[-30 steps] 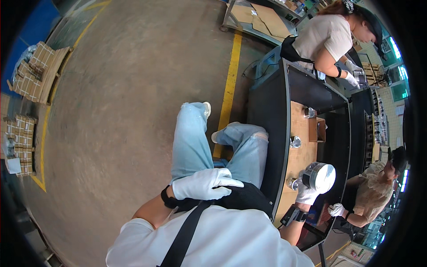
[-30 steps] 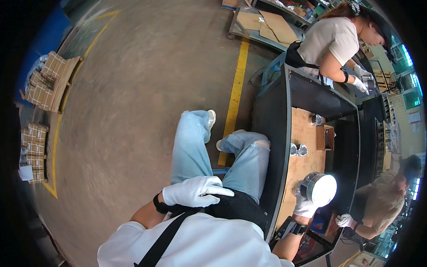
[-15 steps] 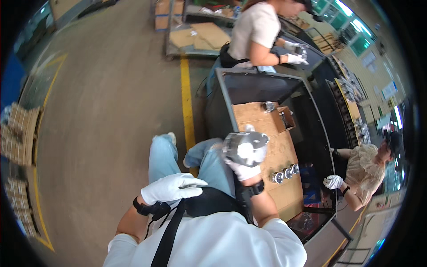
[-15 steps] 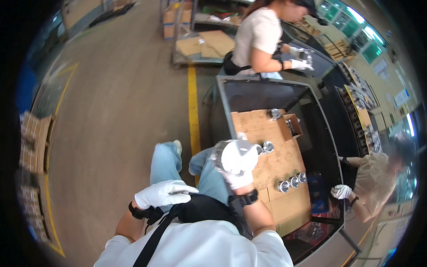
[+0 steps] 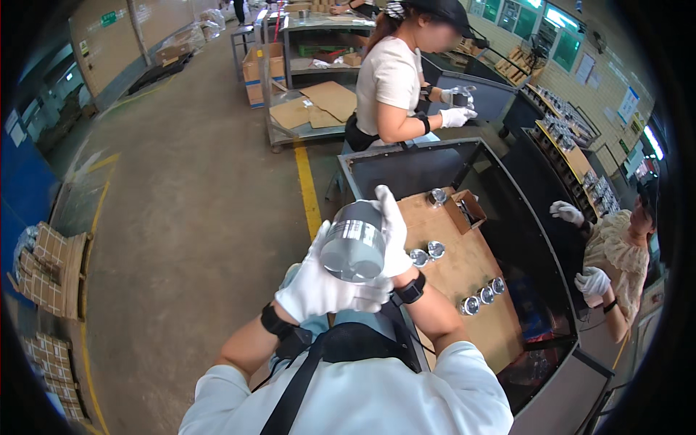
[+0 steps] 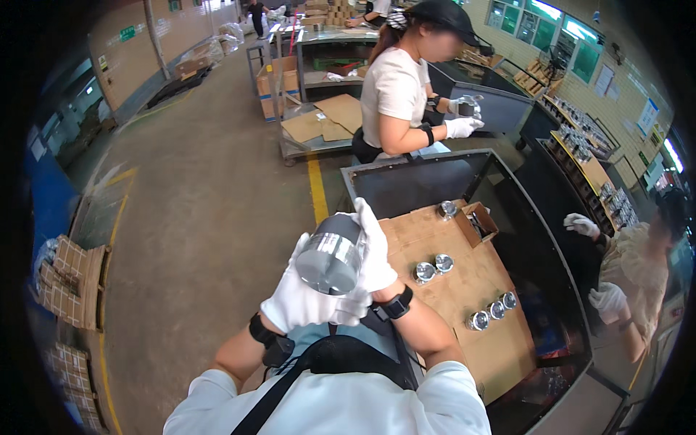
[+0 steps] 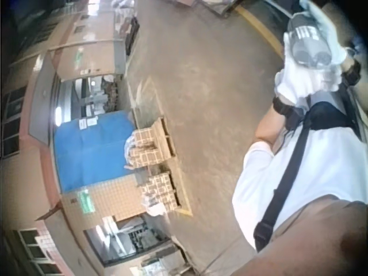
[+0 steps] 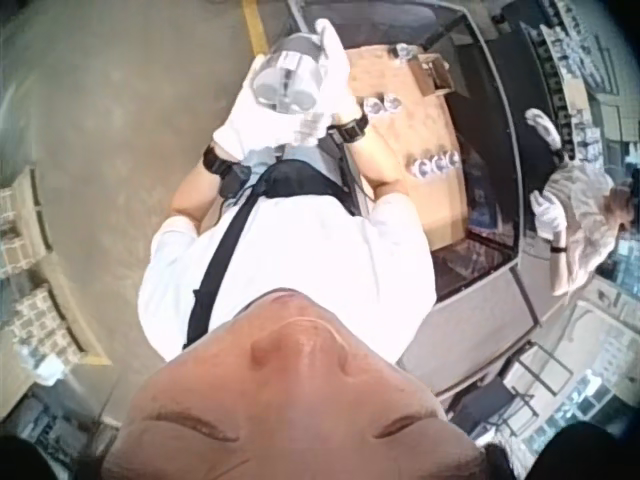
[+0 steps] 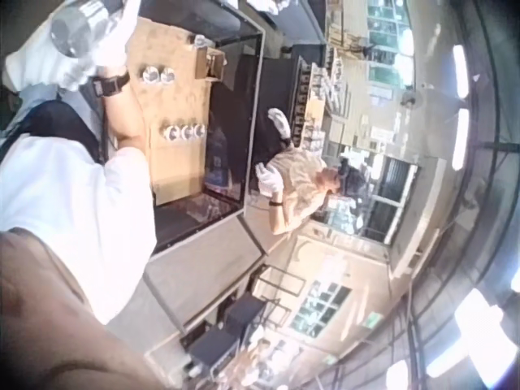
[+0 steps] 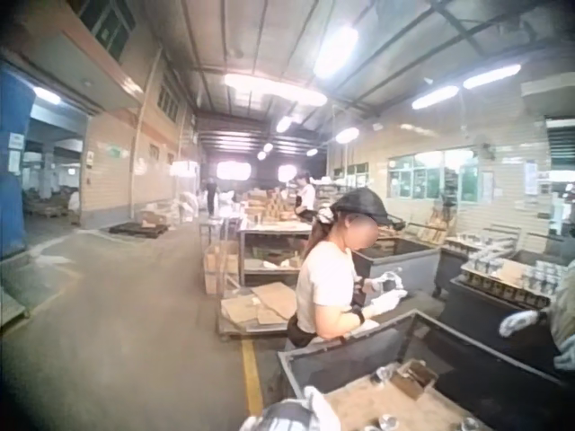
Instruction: Inspecting metal engine pistons and arranging them into a large metal shipping container with cardboard layers.
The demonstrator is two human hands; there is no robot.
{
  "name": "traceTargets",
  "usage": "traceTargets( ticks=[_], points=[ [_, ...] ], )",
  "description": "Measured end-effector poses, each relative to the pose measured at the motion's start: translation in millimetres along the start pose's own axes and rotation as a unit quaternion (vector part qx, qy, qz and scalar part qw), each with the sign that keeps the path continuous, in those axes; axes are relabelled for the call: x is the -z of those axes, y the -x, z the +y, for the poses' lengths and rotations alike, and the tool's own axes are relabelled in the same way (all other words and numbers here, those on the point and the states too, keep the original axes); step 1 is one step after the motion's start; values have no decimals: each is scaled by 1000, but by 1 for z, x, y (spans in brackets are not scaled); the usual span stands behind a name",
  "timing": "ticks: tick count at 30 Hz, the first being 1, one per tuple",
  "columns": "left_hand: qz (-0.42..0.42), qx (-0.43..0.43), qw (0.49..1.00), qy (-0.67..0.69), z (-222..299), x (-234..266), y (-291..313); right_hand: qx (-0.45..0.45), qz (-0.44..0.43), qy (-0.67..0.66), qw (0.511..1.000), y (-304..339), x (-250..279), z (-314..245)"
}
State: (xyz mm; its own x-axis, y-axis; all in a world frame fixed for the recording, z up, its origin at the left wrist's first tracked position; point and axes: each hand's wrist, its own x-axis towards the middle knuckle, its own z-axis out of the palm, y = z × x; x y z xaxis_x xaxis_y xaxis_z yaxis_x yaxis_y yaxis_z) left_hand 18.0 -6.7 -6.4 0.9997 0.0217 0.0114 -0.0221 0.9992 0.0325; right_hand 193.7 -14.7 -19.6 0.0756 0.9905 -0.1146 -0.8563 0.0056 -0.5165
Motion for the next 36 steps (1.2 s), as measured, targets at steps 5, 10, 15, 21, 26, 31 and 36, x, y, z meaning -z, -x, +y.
traceTargets(
  ticks=[5,10,15,21,26,31,36],
  points=[
    [-62,-83,993,53,0,-1,-11,249,-42,370,894,27,-19,-16],
    [-113,-193,972,-73,7,9,12,305,-129,509,795,50,-36,-21],
    [-42,-284,943,-169,11,-1,20,376,-143,651,643,63,-48,4],
    [80,-373,902,-204,4,-7,30,320,-89,653,680,53,-33,25],
    [151,-461,831,-274,-4,-4,30,306,-68,653,689,61,-37,26],
    [276,-504,700,-423,-9,-8,22,396,-88,684,606,64,-45,14],
    [286,-500,587,-570,-20,-34,27,388,-43,621,680,66,-33,25]
  ],
)
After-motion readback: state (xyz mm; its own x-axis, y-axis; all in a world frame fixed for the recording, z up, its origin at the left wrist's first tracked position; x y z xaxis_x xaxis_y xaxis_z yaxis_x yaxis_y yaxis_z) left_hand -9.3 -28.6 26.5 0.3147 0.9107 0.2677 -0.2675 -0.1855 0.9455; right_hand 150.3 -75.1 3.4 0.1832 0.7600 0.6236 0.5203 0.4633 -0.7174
